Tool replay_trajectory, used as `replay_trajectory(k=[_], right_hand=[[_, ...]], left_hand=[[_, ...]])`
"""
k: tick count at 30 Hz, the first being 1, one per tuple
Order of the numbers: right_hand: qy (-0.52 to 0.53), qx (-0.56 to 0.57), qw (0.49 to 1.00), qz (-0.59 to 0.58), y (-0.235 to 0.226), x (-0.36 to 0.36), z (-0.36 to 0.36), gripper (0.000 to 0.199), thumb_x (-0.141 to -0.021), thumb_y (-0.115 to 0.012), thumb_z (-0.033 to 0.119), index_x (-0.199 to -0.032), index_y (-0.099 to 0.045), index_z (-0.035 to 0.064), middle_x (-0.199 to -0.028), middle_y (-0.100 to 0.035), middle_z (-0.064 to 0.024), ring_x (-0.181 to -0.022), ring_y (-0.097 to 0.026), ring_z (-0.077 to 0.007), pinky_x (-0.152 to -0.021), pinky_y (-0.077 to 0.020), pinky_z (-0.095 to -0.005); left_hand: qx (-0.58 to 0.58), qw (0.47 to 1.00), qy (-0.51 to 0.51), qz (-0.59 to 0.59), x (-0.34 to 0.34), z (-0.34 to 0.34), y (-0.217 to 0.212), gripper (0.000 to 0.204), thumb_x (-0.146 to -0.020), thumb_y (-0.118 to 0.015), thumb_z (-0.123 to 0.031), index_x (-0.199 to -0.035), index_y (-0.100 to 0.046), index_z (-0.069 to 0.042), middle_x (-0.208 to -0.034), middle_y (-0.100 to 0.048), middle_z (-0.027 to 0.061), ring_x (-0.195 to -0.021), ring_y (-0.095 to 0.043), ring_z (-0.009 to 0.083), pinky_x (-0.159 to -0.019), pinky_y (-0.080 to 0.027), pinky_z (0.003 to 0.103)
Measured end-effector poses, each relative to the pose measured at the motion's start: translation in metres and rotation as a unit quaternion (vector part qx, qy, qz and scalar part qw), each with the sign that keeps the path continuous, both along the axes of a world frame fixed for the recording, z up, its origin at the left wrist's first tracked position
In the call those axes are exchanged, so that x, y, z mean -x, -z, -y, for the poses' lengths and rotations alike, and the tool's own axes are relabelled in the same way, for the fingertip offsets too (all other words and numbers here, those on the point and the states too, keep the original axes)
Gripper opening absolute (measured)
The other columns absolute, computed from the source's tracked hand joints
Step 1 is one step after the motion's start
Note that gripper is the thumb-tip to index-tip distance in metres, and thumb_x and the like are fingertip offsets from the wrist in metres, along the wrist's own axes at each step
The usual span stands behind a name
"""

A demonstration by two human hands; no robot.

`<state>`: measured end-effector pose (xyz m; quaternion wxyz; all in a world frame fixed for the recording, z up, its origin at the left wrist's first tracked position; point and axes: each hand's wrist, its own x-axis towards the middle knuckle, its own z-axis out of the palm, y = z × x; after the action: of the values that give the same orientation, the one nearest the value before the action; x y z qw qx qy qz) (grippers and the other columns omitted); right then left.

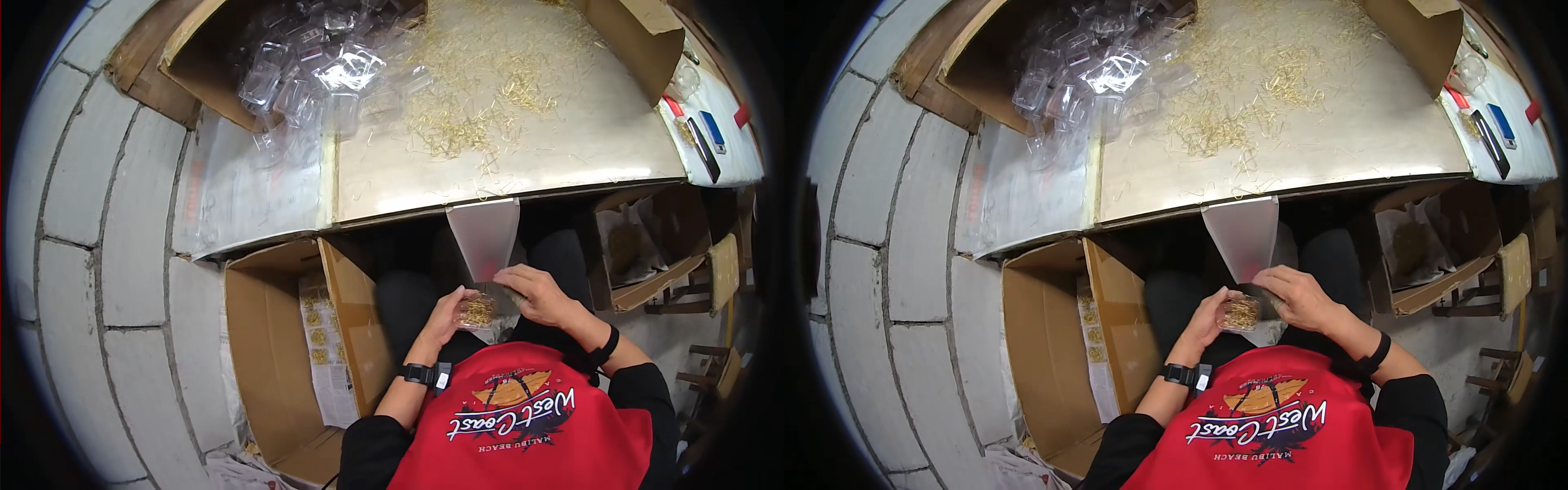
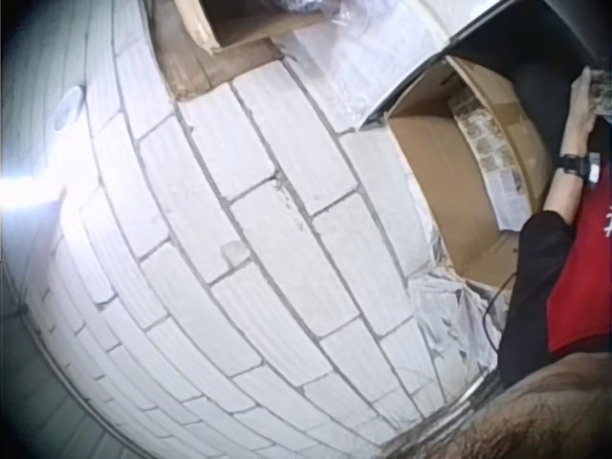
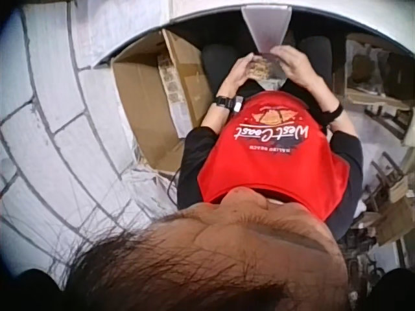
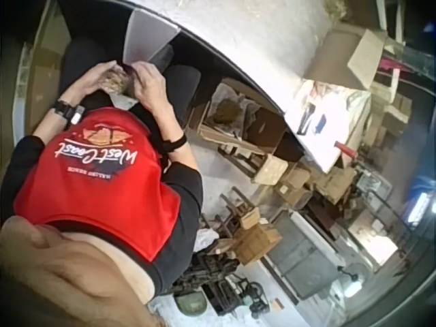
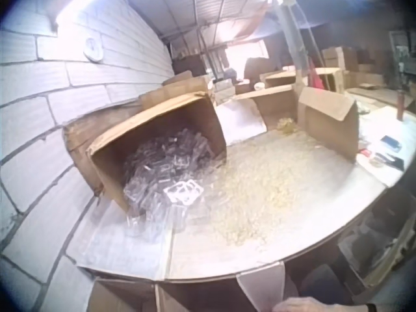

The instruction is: The person sits on the floor and repeatedly scoops small yellow items from a table into clear plastic containers. They then place the filled containers into a cardboard box lined with white paper. The process involves gathering loose items, filling the containers, and organizing them in the box.

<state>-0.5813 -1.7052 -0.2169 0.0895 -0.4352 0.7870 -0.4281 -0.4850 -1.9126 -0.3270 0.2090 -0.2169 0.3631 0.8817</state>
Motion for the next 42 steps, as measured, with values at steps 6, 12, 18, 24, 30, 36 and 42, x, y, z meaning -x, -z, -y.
replay_trajectory(k=[6, 12, 18, 24, 30, 36, 42], right_hand=[[-0.003, 0.014, 1.0, -0.014, -0.009, -0.006, 0.022, 0.042, -0.079, -0.061, 0.004, -0.12, -0.053, 0.0007, -0.115, -0.059, -0.0183, -0.107, -0.057, -0.035, -0.088, -0.0489, -0.0386], [-0.009, -0.063, 0.977, -0.204, -0.036, -0.012, 0.049, 0.054, -0.081, -0.06, 0.012, -0.132, -0.045, 0.0046, -0.136, -0.047, -0.0116, -0.133, -0.037, -0.0264, -0.11, -0.017, -0.0548], [-0.012, -0.041, 0.979, -0.201, -0.047, 0.004, 0.035, 0.048, -0.082, -0.062, 0.013, -0.127, -0.051, 0.0068, -0.129, -0.053, -0.0124, -0.128, -0.044, -0.0258, -0.108, -0.0233, -0.0526], [0.072, 0.066, 0.993, 0.071, -0.053, 0.029, 0.042, 0.028, -0.083, -0.062, 0.013, -0.109, -0.061, 0.003, -0.105, -0.064, -0.0164, -0.101, -0.061, -0.0317, -0.087, -0.0477, -0.0381], [0.067, 0.105, 0.981, 0.147, -0.039, 0.025, 0.054, 0.012, -0.079, -0.065, 0.01, -0.087, -0.064, 0.0013, -0.09, -0.066, -0.0119, -0.086, -0.063, -0.0301, -0.076, -0.0489, -0.0362], [0.064, 0.112, 0.989, -0.069, -0.035, 0.015, 0.049, 0.016, -0.073, -0.065, 0.002, -0.089, -0.063, 0.0038, -0.101, -0.062, -0.0092, -0.096, -0.06, -0.028, -0.079, -0.0485, -0.0383], [0.059, 0.109, 0.989, -0.077, -0.038, 0.011, 0.043, 0.036, -0.071, -0.065, 0.003, -0.107, -0.062, 0.0077, -0.115, -0.059, -0.0104, -0.11, -0.055, -0.0312, -0.089, -0.0457, -0.0396]], left_hand=[[0.036, 0.997, -0.009, -0.071, 0.012, 0.022, -0.064, 0.042, -0.1, -0.037, -0.035, -0.112, -0.055, 0.001, -0.099, -0.064, 0.0127, -0.083, -0.067, 0.0206, -0.06, -0.059, 0.031], [0.068, 0.989, -0.051, -0.12, 0.031, 0.025, -0.115, 0.047, -0.099, -0.037, -0.038, -0.114, -0.054, 0.002, -0.098, -0.063, 0.0123, -0.077, -0.066, 0.019, -0.051, -0.057, 0.029], [0.129, 0.981, -0.069, -0.13, 0.037, 0.009, -0.129, 0.049, -0.099, -0.034, -0.039, -0.115, -0.053, 0.004, -0.096, -0.064, 0.0123, -0.074, -0.066, 0.0183, -0.048, -0.057, 0.028], [0.102, 0.984, -0.037, -0.141, 0.041, -0.003, -0.133, 0.045, -0.1, -0.035, -0.036, -0.109, -0.055, 0.004, -0.092, -0.065, 0.012, -0.07, -0.066, 0.0189, -0.047, -0.056, 0.029], [0.093, 0.987, -0.032, -0.129, 0.034, -0.009, -0.127, 0.044, -0.1, -0.035, -0.035, -0.106, -0.055, 0.004, -0.089, -0.064, 0.0131, -0.069, -0.066, 0.0194, -0.046, -0.056, 0.029], [0.097, 0.982, -0.119, -0.112, 0.033, -0.011, -0.129, 0.044, -0.099, -0.035, -0.037, -0.106, -0.054, 0.003, -0.092, -0.063, 0.0135, -0.071, -0.066, 0.0201, -0.047, -0.056, 0.03], [0.115, 0.978, -0.135, -0.106, 0.034, -0.011, -0.124, 0.041, -0.099, -0.036, -0.038, -0.106, -0.054, -0.001, -0.09, -0.064, 0.0106, -0.07, -0.066, 0.0171, -0.048, -0.057, 0.029]])
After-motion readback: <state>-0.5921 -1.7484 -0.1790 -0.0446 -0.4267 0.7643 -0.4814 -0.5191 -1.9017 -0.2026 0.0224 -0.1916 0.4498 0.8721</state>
